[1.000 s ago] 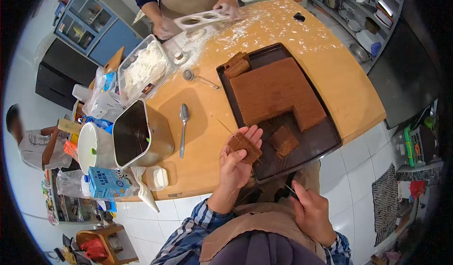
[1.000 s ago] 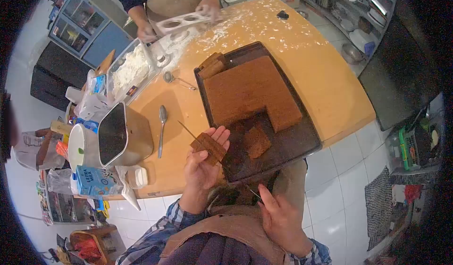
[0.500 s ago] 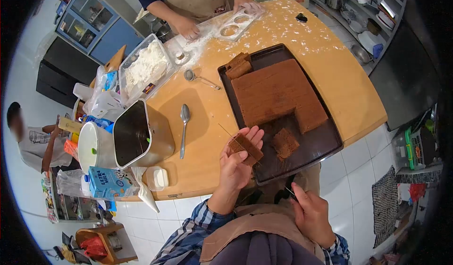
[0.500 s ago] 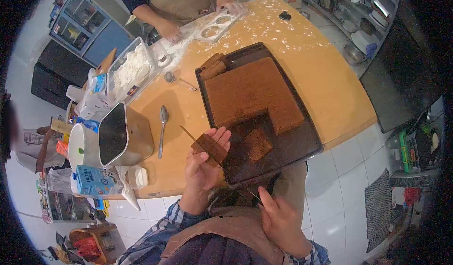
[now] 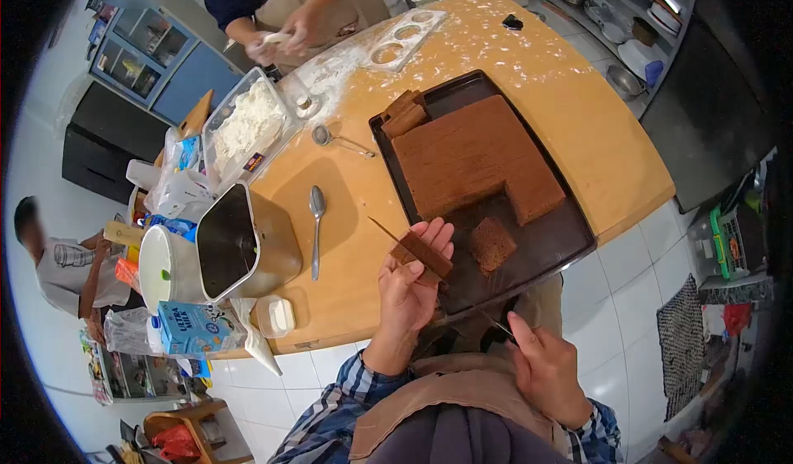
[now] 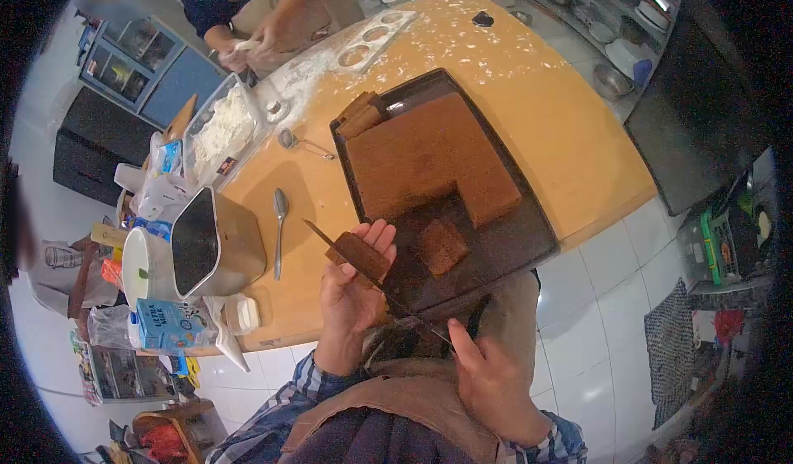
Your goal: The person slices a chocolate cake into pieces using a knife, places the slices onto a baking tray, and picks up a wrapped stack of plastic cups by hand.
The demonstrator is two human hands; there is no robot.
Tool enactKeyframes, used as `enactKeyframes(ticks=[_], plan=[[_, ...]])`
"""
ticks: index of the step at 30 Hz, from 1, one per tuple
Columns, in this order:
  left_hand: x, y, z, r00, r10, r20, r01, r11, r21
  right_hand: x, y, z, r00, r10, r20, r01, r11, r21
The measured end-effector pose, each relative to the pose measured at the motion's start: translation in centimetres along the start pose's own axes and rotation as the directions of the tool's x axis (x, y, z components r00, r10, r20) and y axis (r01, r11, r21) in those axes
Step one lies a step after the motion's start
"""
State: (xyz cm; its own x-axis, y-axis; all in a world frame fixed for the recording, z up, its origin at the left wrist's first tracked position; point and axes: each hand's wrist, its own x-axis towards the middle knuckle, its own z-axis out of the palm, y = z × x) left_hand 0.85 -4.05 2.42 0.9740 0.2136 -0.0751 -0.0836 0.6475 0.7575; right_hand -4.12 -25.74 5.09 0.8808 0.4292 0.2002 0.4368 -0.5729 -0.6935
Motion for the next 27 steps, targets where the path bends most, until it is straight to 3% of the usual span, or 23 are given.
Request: enactKeyframes(ticks=[7, 13, 16, 19, 24, 27], plan=[[0.0, 0.2, 0.0, 1.000, -0.006, -0.029, 0.001, 0.989, -0.146, 0.5, -0.1, -0.1, 1.000, -0.017, 0.002, 0.017, 1.000, -0.004], [-0.1, -0.4, 0.1, 0.999, -0.022, -0.033, 0.018, 0.990, -0.138, 0.7, -0.1, -0.4, 1.000, -0.023, 0.014, 0.025, 0.995, -0.095], [-0.2, -0.4, 0.2, 0.999, -0.026, -0.025, 0.026, 1.000, -0.002, 1.1, -0.1, -0.3, 0.999, -0.030, 0.009, 0.031, 0.996, -0.088], [0.0, -0.2, -0.2, 0.999, -0.022, -0.025, 0.018, 0.984, -0.176, 0.7, -0.1, -0.7, 0.999, -0.016, 0.035, 0.019, 0.995, -0.095], [-0.1, -0.7, 0.3, 0.999, -0.040, -0.009, 0.040, 0.999, -0.033, 0.8, -0.2, -0.8, 0.993, 0.061, 0.102, -0.048, 0.991, -0.128], [-0.1, -0.8, 0.4, 0.999, -0.039, -0.016, 0.039, 0.999, 0.015, 1.5, -0.3, -0.4, 0.999, 0.009, 0.053, -0.004, 0.996, -0.092]])
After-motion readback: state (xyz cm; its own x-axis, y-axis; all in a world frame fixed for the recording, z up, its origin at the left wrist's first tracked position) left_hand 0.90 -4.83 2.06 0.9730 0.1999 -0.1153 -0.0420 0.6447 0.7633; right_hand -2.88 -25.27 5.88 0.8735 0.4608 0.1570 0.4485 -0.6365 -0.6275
